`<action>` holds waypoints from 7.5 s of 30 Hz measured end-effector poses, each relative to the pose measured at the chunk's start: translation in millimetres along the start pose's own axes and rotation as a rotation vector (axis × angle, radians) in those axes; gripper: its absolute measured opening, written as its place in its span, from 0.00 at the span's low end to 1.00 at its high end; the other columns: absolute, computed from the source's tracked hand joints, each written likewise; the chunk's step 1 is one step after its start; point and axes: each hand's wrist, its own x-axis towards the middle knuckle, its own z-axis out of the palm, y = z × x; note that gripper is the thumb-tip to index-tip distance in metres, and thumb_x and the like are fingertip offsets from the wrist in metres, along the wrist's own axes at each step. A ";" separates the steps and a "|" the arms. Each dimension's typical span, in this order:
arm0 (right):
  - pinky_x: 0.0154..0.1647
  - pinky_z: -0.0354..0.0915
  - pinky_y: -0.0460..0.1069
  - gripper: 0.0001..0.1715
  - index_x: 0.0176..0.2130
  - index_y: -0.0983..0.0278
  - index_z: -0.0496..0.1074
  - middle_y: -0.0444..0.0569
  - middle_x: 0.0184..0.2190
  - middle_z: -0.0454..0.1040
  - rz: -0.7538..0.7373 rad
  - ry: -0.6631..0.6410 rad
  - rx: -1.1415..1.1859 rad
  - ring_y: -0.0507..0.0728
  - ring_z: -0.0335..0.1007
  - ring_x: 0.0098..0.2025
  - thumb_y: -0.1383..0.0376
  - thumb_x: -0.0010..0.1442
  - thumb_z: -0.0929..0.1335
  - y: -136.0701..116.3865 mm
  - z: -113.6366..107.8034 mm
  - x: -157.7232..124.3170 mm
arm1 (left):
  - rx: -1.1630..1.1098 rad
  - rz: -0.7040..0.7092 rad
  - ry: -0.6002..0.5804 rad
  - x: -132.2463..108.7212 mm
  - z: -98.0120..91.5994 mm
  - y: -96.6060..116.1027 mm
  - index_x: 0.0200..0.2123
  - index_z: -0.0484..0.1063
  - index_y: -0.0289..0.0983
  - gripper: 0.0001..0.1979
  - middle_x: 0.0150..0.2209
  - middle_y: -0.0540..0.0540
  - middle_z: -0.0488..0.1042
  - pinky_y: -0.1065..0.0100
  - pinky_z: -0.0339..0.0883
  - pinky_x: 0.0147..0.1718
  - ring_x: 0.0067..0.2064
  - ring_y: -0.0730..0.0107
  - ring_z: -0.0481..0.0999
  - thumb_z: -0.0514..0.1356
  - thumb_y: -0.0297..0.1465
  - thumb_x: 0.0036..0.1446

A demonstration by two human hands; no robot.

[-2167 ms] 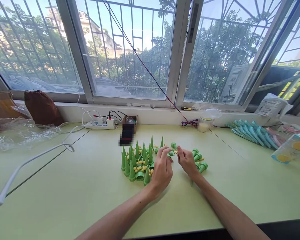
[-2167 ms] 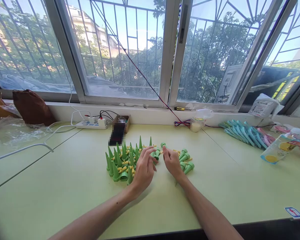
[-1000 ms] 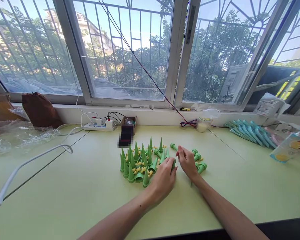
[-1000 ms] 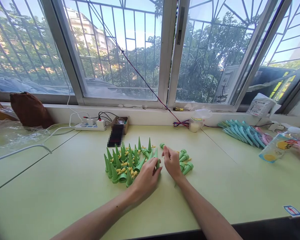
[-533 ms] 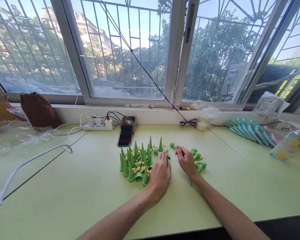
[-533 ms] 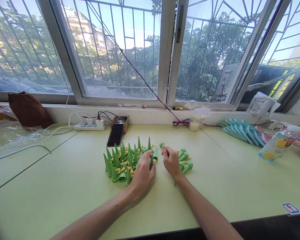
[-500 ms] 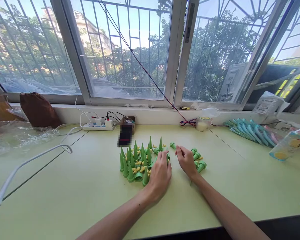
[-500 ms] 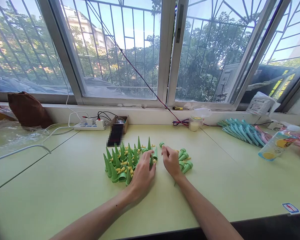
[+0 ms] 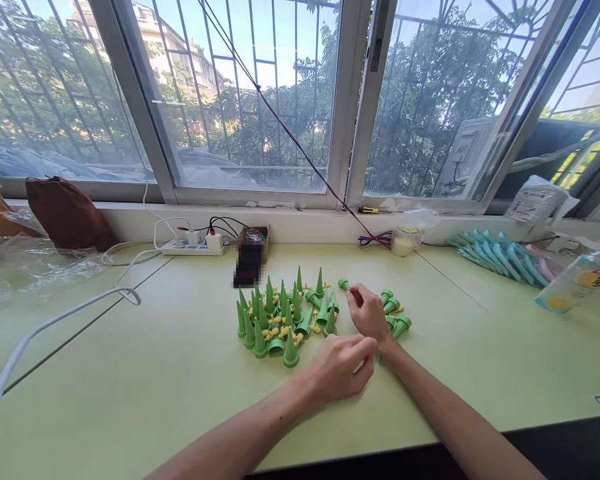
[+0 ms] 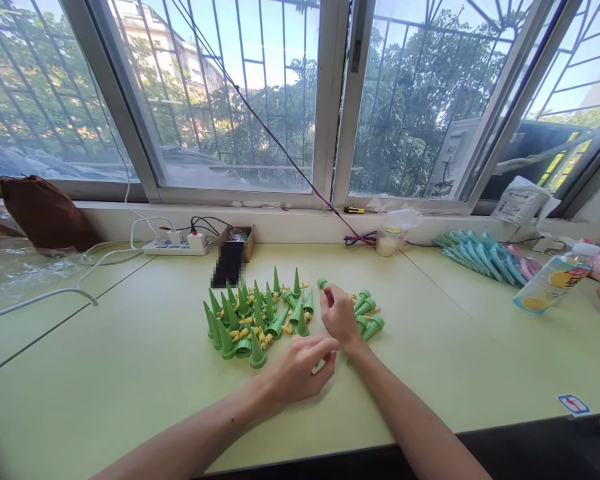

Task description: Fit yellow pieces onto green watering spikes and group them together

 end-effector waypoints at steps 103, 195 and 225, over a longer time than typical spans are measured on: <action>0.35 0.64 0.46 0.10 0.39 0.64 0.77 0.47 0.34 0.80 -0.218 -0.720 0.025 0.53 0.70 0.32 0.74 0.62 0.67 -51.1 9.0 56.0 | -0.080 -0.295 -0.282 -1.1 9.2 -0.4 0.37 0.74 0.37 0.09 0.38 0.42 0.77 0.64 0.68 0.43 0.43 0.61 0.75 0.53 0.24 0.62; 0.53 0.65 0.53 0.17 0.43 0.63 0.80 0.55 0.43 0.79 -0.351 -0.682 -0.178 0.61 0.73 0.47 0.61 0.73 0.63 43.8 -49.3 47.2 | 0.036 -0.661 -0.027 3.7 -12.4 -9.6 0.48 0.67 0.40 0.11 0.46 0.43 0.73 0.60 0.70 0.50 0.49 0.61 0.75 0.52 0.23 0.65; 0.45 0.62 0.50 0.15 0.36 0.65 0.77 0.53 0.37 0.78 -0.371 -0.669 -0.263 0.59 0.71 0.42 0.66 0.72 0.64 43.8 -50.1 47.2 | 0.307 -0.422 -0.159 6.7 -22.9 -22.4 0.41 0.73 0.39 0.11 0.37 0.44 0.72 0.61 0.70 0.41 0.41 0.61 0.73 0.51 0.23 0.68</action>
